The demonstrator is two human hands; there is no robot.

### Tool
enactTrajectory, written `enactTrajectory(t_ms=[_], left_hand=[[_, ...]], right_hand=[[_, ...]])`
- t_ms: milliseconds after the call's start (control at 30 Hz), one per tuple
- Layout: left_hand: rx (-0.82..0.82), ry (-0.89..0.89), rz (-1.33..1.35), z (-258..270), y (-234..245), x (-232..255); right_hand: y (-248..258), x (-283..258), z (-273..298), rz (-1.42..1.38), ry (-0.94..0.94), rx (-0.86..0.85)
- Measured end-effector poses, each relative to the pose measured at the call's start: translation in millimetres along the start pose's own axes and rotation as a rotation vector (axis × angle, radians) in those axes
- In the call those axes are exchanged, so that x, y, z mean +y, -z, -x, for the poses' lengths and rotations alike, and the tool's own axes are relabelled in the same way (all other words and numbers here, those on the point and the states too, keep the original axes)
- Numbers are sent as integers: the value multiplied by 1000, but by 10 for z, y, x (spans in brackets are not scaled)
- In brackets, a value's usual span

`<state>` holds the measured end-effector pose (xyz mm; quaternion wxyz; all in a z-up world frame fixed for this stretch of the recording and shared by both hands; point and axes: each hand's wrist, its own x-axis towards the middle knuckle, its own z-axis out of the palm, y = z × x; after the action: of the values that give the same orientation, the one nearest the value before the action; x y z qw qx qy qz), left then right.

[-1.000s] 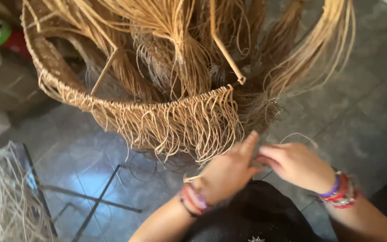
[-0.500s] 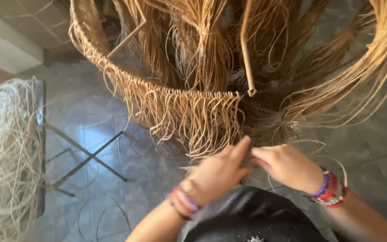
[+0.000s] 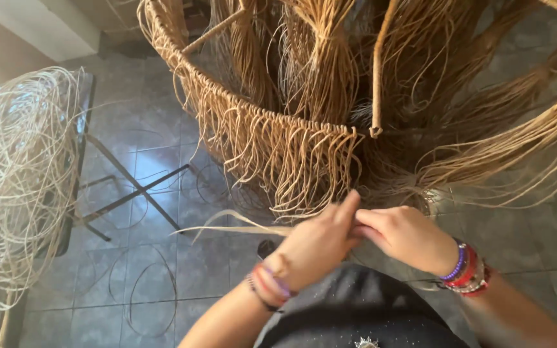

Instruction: Weaving natural fiber strands onto a circular frame to create a decorative furniture piece

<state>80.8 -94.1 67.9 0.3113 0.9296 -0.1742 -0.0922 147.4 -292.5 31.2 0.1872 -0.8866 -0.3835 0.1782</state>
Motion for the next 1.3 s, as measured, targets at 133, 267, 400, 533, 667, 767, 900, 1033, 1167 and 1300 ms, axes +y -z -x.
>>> enactTrajectory(t_ms=[133,267,400,533,667,767,900,1033,1167,1300], left_hand=[[177,-57,-541,171,-290,-516],[30,262,-428,461,-271,-1061],[98,-52,-258,188,-86,-535],[-39,50,199,-117,-194,-30],[218,-85,-92,-119,-144,-442],[261,-105,-107,-43,13,-738],[412,-236,-299,22,106,-992],[467,-319,-513,106,213,-1172],[512,-299,-629,130,189,-1265],[540,-299,-660,179,167,-1261]], right_hand=[[320,143,93,-22,-27,13],[290,547,215,-32,-181,-55],[100,288,56,-69,-74,-55],[47,155,-12,10,35,-76],[278,463,84,-93,-81,3],[424,621,154,-174,-138,-72],[488,677,155,-413,-229,-276],[462,821,160,-554,-266,-340],[506,721,140,-382,-276,-391],[263,863,173,-171,-192,-190]])
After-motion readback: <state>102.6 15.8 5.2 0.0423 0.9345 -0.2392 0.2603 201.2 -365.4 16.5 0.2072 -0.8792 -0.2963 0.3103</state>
